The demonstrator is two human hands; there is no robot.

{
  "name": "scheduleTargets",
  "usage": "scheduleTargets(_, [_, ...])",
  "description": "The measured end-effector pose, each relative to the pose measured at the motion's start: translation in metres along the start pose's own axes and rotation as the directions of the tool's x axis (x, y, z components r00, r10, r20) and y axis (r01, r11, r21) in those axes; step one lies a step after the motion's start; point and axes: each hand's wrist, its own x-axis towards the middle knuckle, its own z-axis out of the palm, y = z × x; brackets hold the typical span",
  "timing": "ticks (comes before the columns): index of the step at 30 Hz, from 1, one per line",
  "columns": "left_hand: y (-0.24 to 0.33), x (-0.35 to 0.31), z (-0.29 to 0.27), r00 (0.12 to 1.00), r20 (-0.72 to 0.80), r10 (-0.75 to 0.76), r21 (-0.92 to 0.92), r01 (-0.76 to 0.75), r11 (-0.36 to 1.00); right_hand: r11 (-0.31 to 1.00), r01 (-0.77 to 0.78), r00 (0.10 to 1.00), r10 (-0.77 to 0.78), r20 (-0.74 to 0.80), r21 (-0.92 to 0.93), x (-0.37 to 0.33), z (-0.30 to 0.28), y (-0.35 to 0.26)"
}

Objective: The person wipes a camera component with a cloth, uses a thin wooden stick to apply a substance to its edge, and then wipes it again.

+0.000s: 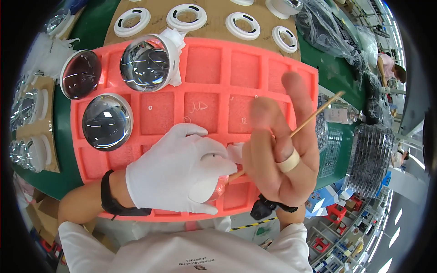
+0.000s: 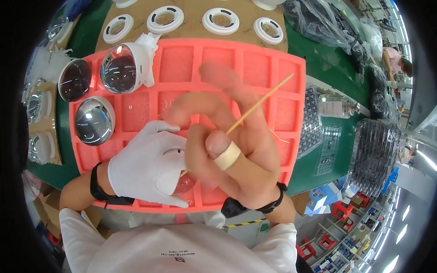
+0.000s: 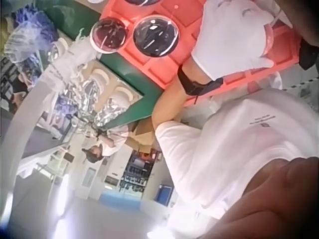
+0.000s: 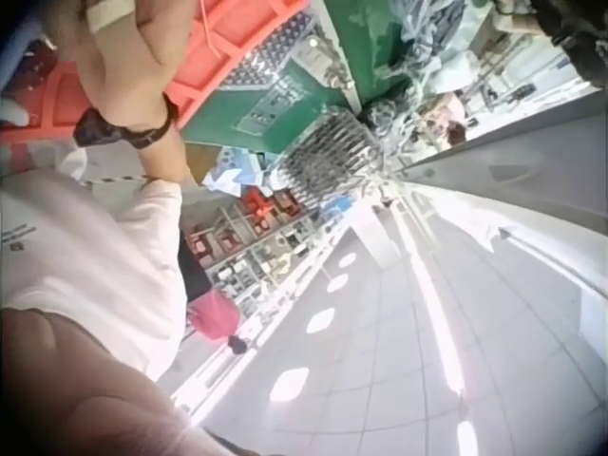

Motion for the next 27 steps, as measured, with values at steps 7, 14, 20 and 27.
scheduleTargets(7, [0.009, -0.004, 0.009, 0.991, -0.066, -0.114, 0.075, 0.118, 0.99, 0.879, -0.012, 0.959, 0.146, -0.244, 0.476, -0.001, -0.001, 0.02])
scheduleTargets(14, [0.009, -0.001, 0.017, 0.974, -0.191, -0.121, -0.023, 0.119, 0.993, 0.898, 0.004, 0.998, 0.021, -0.052, 0.44, -0.003, -0.005, 0.033])
scheduleTargets(20, [0.007, 0.0, 0.019, 0.971, -0.222, -0.09, -0.033, 0.085, 0.996, 0.897, 0.068, 0.992, -0.014, -0.125, 0.436, -0.007, -0.01, 0.029])
scheduleTargets(27, [0.004, -0.004, 0.026, 0.956, -0.287, -0.069, -0.031, 0.062, 0.998, 0.916, 0.123, 0.988, -0.075, -0.138, 0.381, -0.011, 0.002, 0.043])
